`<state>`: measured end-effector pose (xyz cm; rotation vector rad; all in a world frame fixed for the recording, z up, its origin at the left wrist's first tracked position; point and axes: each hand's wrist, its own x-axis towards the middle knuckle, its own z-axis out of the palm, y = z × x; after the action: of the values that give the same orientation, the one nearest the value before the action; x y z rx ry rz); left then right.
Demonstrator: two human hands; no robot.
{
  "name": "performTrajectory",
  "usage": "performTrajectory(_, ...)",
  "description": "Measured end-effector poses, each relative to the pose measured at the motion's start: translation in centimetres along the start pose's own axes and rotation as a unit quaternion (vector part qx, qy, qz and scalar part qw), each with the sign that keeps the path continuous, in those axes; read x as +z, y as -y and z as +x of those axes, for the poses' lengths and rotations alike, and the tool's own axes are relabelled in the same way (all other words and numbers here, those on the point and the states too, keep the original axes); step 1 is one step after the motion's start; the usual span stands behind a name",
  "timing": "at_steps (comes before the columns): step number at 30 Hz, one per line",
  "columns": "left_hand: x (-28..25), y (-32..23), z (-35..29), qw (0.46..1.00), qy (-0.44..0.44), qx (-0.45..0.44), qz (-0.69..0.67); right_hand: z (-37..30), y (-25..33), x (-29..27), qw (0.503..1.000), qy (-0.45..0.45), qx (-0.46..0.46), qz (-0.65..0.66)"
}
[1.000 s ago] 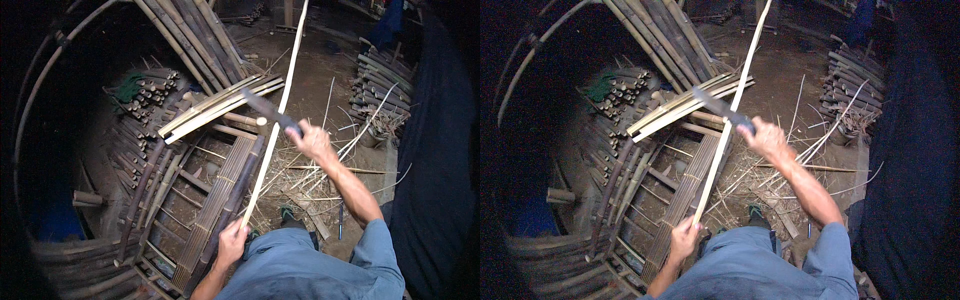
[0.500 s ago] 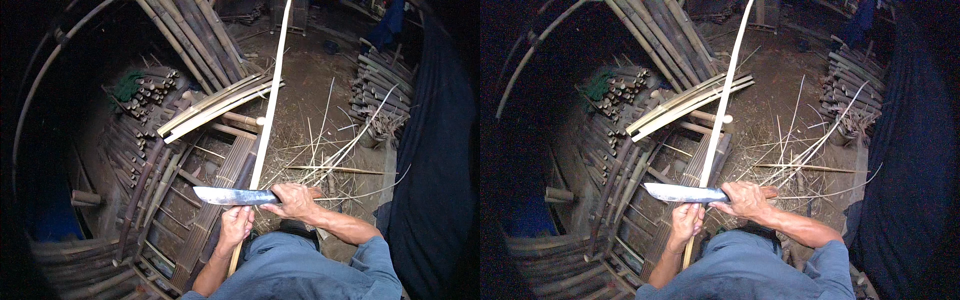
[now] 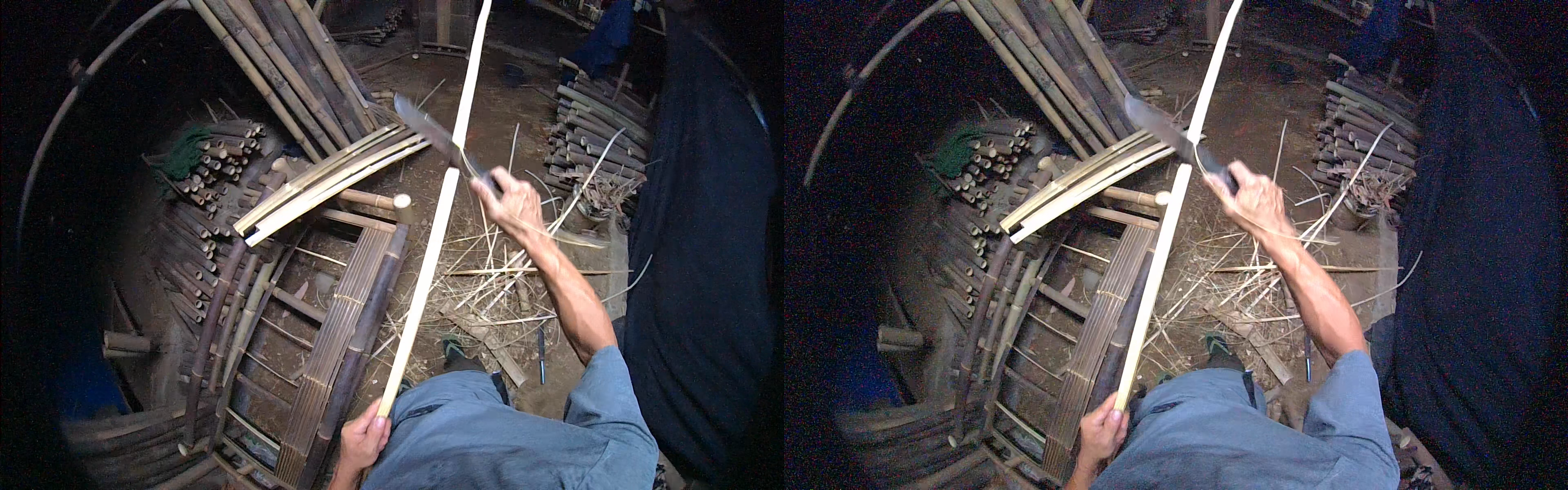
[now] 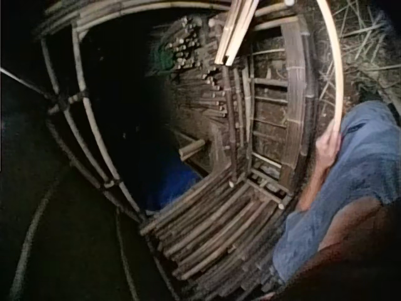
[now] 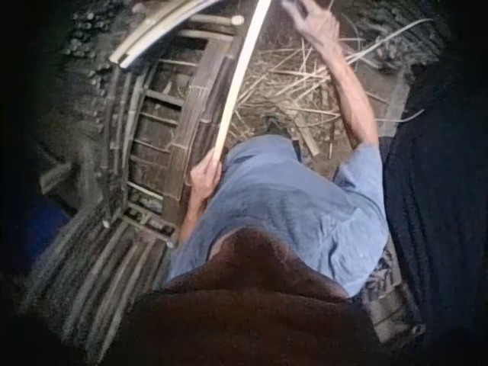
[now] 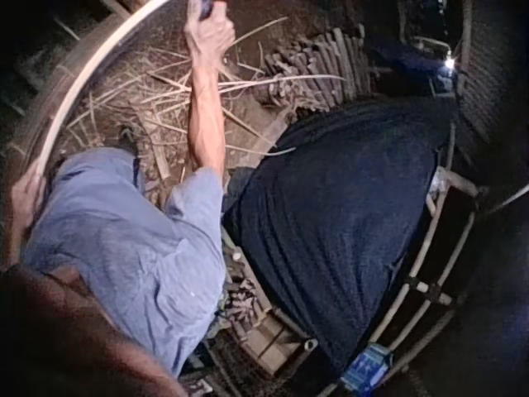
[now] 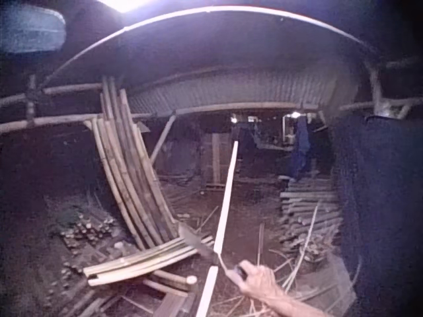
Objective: The person uses a large knife to shave thin strips of bamboo. They hold the bamboo piece in one hand and the knife in the other, repeatedly scraping the blade along the bamboo to remove the outer layer. The person occasionally inspects the bamboo and adjusts their grip before continuing the shaving process.
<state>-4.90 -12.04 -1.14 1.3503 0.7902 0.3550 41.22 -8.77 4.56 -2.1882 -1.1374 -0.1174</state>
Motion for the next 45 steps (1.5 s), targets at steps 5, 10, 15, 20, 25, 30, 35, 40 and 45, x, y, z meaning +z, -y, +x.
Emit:
performTrajectory(5,-1.9,2.2,-4.4,0.996,0.016,-0.047,0.075,4.2,-2.6,-1.7,0.938,-0.013,0.137,0.319)
performTrajectory(10,-3.3,1.5,-1.9,0.987,0.112,0.019,0.115,2.7,1.8,-0.7,0.863,-0.069,0.124,0.484)
performTrajectory(15,1.6,-5.1,10.1,0.969,0.191,0.081,-0.138,-2.5,8.3,0.8,0.89,0.048,0.096,0.444)
performTrajectory(20,4.9,-9.4,17.0,0.981,0.045,0.062,-0.176,-5.9,9.5,-0.3,0.976,0.055,-0.059,0.203)
performTrajectory(25,3.5,-9.4,16.8,0.997,0.041,0.03,-0.058,-9.6,7.0,1.3,0.958,0.003,-0.283,0.047)
performTrajectory(30,5.2,-8.4,12.4,0.995,-0.004,0.094,0.02,-5.6,5.0,0.2,0.994,0.048,-0.098,0.032)
performTrajectory(35,3.7,-4.5,8.0,0.996,0.01,0.08,0.024,-2.5,2.4,-1.8,0.991,-0.034,-0.126,-0.002)
performTrajectory(40,1.3,-1.1,2.1,0.997,0.002,0.056,0.053,0.8,0.5,-4.1,0.995,-0.066,-0.068,-0.026)
performTrajectory(45,0.3,1.3,-1.8,0.998,-0.047,0.044,0.01,2.0,0.6,-5.0,0.989,-0.073,-0.112,-0.06)
